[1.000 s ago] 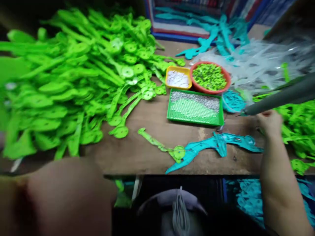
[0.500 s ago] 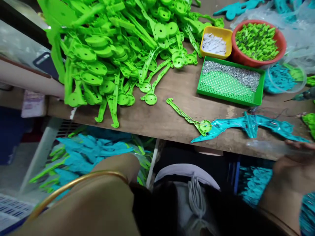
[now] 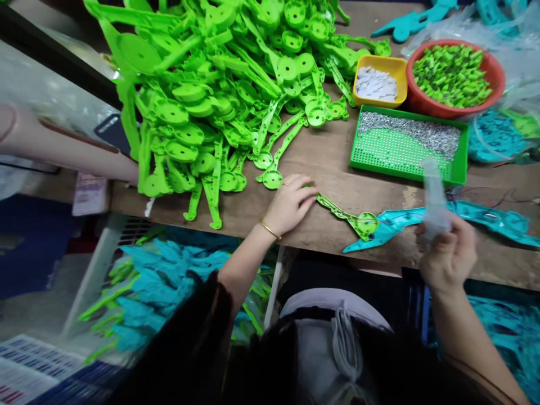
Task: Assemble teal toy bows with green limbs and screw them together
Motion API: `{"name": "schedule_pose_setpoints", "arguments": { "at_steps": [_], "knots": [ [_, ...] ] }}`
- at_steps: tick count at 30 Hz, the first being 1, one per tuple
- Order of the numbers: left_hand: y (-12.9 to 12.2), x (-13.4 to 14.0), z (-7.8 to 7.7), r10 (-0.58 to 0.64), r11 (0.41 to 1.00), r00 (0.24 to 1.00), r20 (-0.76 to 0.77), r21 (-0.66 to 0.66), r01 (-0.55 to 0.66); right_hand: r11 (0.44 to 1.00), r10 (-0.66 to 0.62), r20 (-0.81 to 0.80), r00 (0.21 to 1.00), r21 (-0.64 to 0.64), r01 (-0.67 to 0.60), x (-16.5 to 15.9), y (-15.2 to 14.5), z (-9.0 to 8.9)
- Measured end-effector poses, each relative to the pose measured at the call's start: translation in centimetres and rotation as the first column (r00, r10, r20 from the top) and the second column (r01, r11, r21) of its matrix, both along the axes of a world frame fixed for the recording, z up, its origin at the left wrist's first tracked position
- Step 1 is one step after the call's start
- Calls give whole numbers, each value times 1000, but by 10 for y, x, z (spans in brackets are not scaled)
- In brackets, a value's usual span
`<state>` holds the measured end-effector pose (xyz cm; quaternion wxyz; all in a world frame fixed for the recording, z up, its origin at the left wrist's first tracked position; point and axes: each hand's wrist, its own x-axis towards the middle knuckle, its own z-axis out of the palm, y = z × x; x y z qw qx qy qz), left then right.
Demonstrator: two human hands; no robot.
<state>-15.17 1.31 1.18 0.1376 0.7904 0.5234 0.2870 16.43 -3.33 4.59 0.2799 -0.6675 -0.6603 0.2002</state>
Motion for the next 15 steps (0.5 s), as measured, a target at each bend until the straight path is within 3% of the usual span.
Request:
{"name": "schedule_pose_setpoints", "arguments": {
  "at_steps": [3, 6, 9, 12, 15],
  "knots": [
    [1, 0, -11, -74, 997, 996, -44, 3, 74, 988, 68, -216, 974, 152, -35, -29, 1, -8],
    [-2, -6, -9, -135, 991, 980, -143, -4, 136, 987, 160, -162, 974, 62, -151, -48, 5, -9],
    [-2, -13, -4, -187, 982, 972, -145, -27, 185, 942, 335, -45, 941, -10, -336, -59, 9, -3],
    [0, -17, -3, -92, 995, 992, -88, -33, 90, 878, 468, 123, 875, 53, -476, -68, 11, 0],
    [0, -15, -7, 66, 996, 983, -172, -51, -75, 822, 531, 272, 802, 67, -566, -78, 9, -1]
  ]
}}
